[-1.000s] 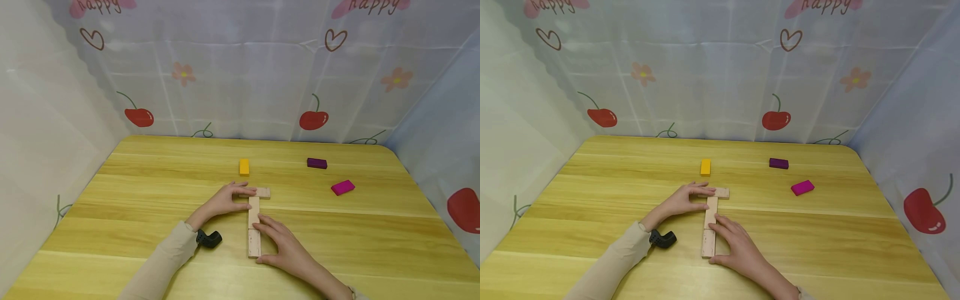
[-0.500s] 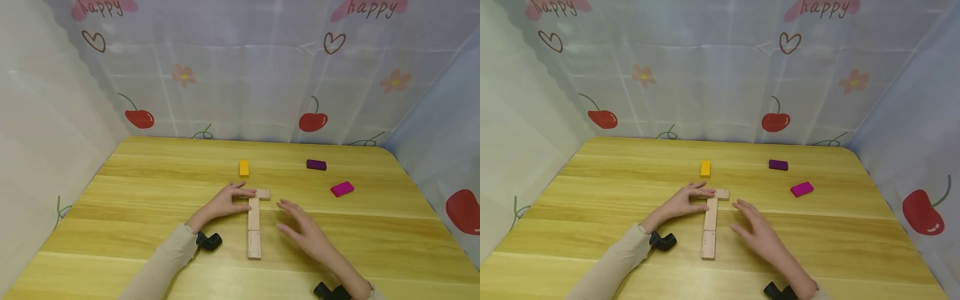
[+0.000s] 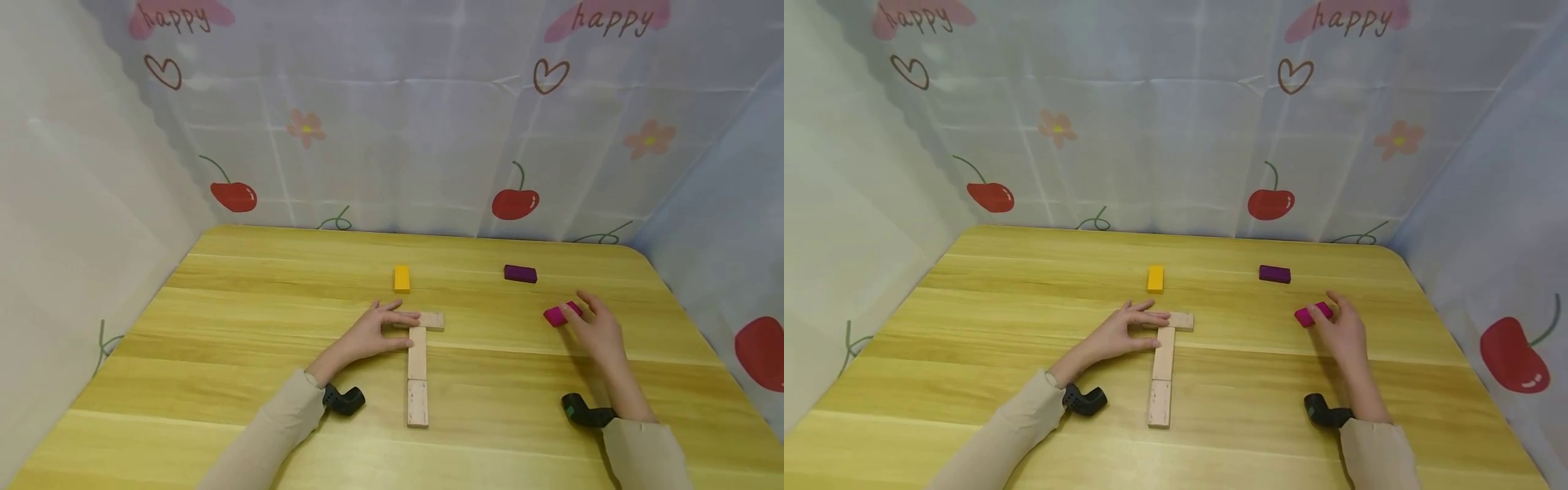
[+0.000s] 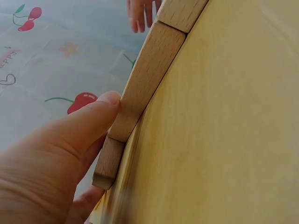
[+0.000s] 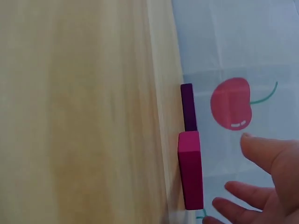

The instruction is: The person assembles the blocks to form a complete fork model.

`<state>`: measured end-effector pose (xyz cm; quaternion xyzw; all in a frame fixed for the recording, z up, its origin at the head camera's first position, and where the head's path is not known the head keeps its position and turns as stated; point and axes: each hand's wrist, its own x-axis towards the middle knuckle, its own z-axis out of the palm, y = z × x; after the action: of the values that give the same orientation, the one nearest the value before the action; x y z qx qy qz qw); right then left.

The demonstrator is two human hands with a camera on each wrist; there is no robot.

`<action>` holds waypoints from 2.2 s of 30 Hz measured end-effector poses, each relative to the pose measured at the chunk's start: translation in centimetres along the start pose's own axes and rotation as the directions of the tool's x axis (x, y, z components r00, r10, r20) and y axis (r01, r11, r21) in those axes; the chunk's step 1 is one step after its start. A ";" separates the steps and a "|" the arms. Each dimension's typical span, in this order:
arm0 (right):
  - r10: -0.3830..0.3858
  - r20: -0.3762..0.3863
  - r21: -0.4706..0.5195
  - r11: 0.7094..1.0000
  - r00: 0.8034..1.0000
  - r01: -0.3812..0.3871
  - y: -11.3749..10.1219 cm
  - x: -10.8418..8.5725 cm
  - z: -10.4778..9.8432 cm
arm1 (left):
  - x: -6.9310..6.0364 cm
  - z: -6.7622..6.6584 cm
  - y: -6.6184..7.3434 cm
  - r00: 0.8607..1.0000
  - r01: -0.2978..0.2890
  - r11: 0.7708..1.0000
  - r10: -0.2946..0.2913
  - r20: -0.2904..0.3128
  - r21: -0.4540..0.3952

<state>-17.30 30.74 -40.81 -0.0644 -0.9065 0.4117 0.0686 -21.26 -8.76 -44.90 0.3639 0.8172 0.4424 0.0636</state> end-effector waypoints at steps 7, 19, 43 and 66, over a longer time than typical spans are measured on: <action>0.033 0.071 -0.065 0.997 0.997 -0.029 1.1 0.6 -0.1 | 0.0 0.3 0.3 1.000 0.014 1.000 -0.014 -0.018 0.009; 0.046 0.037 -0.143 0.989 0.998 -0.040 1.4 0.6 0.5 | -0.2 0.4 0.7 0.999 0.027 0.999 -0.025 -0.046 0.031; -0.063 0.014 -0.283 0.957 0.998 0.064 1.3 0.5 1.1 | -0.5 0.6 0.7 0.997 0.049 0.998 -0.047 -0.056 0.032; -0.212 0.138 -0.009 0.976 0.967 0.216 -6.7 1.8 8.7 | -0.7 0.5 0.5 0.998 0.042 0.999 -0.041 -0.057 0.033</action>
<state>-20.98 20.26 -41.22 0.0612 -0.9155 0.3945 0.0499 -20.29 -8.67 -44.91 0.3353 0.8335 0.4371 0.0436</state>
